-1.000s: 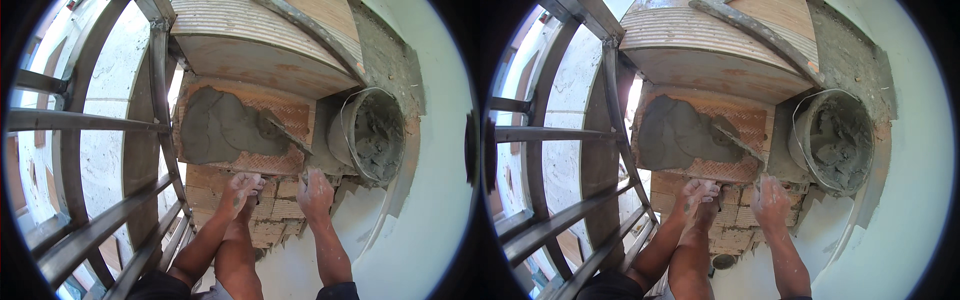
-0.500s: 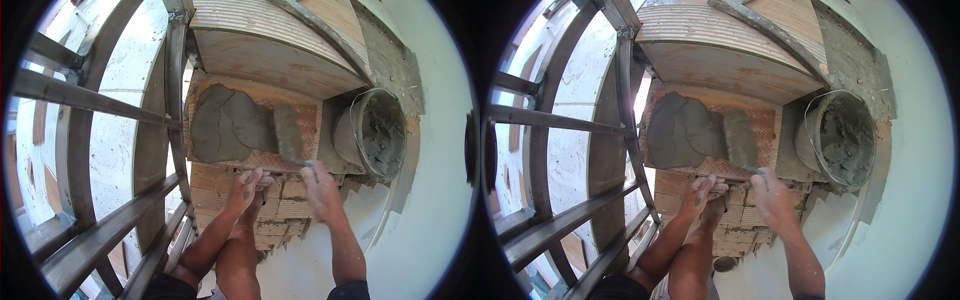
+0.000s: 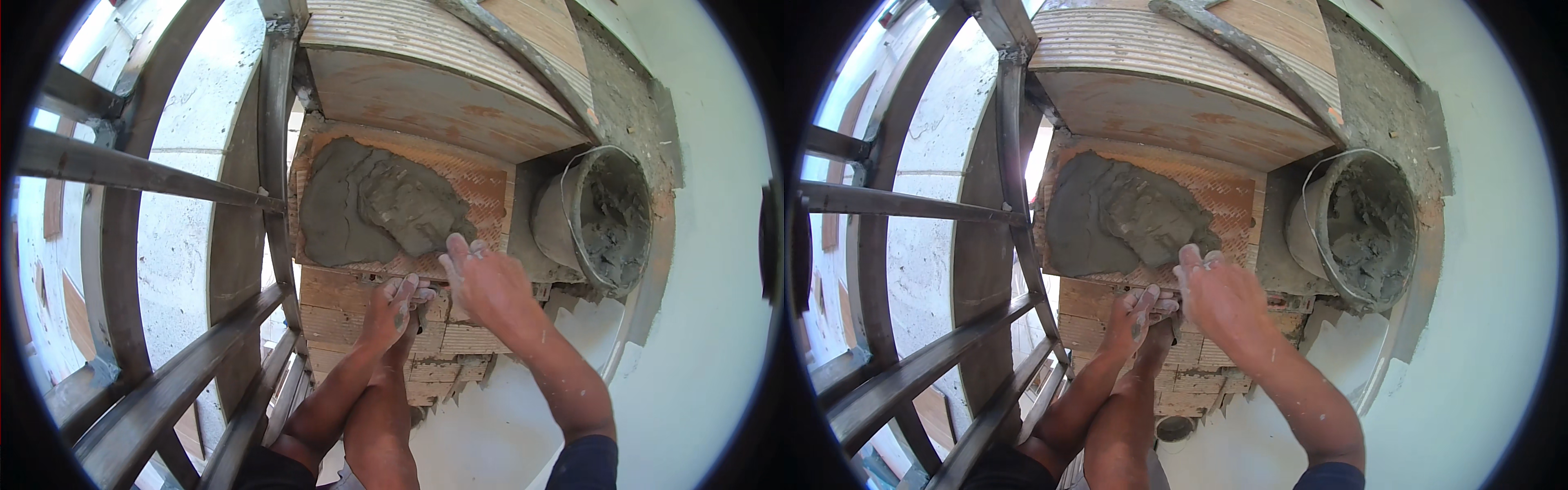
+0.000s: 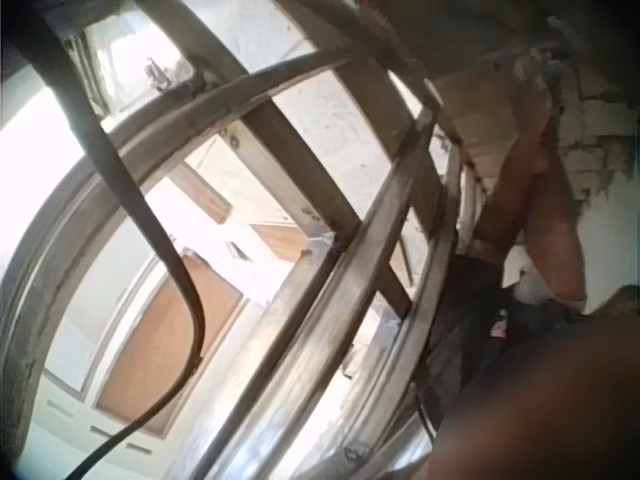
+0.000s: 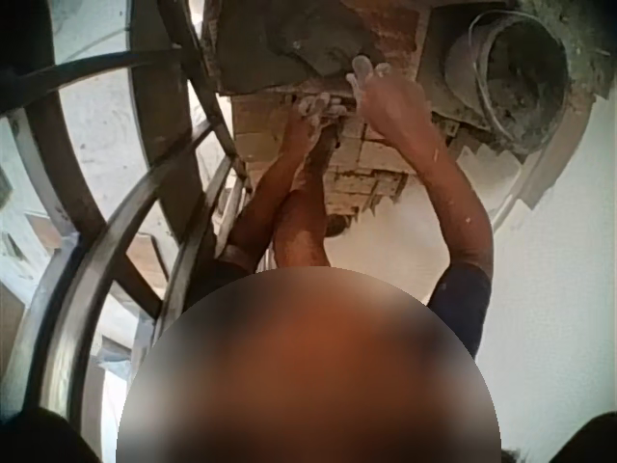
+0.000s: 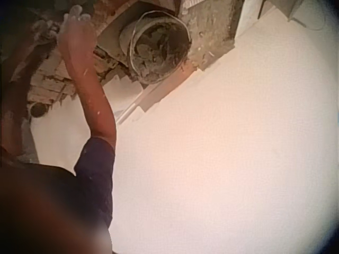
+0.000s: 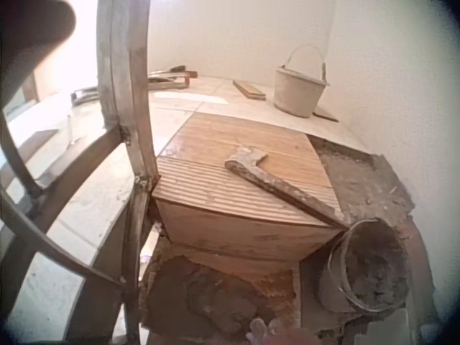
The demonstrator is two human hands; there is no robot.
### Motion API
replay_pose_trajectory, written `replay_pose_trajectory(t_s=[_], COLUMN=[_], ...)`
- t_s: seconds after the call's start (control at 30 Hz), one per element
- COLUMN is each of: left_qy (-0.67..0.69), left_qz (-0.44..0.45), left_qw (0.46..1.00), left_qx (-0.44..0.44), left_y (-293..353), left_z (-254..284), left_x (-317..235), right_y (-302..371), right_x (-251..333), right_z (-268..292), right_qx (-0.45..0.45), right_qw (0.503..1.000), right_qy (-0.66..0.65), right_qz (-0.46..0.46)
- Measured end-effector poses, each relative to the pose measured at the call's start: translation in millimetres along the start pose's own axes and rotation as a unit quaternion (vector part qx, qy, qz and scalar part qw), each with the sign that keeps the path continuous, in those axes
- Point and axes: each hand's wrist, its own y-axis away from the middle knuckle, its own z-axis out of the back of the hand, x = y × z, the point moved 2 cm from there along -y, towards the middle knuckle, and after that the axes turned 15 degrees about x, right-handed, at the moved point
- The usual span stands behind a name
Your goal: The recorder is applying mortar to the back of a tile and installing it onto a set of stairs.
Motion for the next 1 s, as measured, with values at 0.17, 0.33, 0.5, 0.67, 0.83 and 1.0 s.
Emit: replay_pose_trajectory(t_s=[0.17, 0.33, 0.5, 0.67, 0.83, 1.0], left_qy=[-0.032, -0.019, -0.014, -0.194, 0.008, 0.016], left_qz=[-0.038, -0.042, -0.025, 0.048, -0.031, -0.01], left_qw=[0.999, 0.999, 0.999, 0.979, 0.999, 1.0], left_qx=[0.004, -0.014, -0.022, -0.037, -0.001, 0.0], left_y=[0.7, 1.1, 1.4, 2.8, -3.9, -1.4], left_z=[1.0, -12.2, -4.6, 15.0, 0.2, -3.1], left_x=[-2.3, -16.5, -5.7, 2.5, 6.9, -3.4], right_y=[18.9, 21.7, 34.3, 61.1, 44.0, 5.4], right_x=[-29.7, -69.0, -34.3, -24.3, -34.2, -16.4], right_z=[10.8, -6.8, -22.1, -38.2, -50.7, -25.5], right_qx=[-0.032, -0.023, 0.042, 0.01, -0.048, -0.069], right_qw=[0.993, 0.993, 0.978, 0.967, 0.902, 0.924], right_qy=[0.084, 0.007, -0.164, -0.251, -0.414, -0.374], right_qz=[-0.078, -0.116, -0.12, -0.049, -0.115, -0.041])
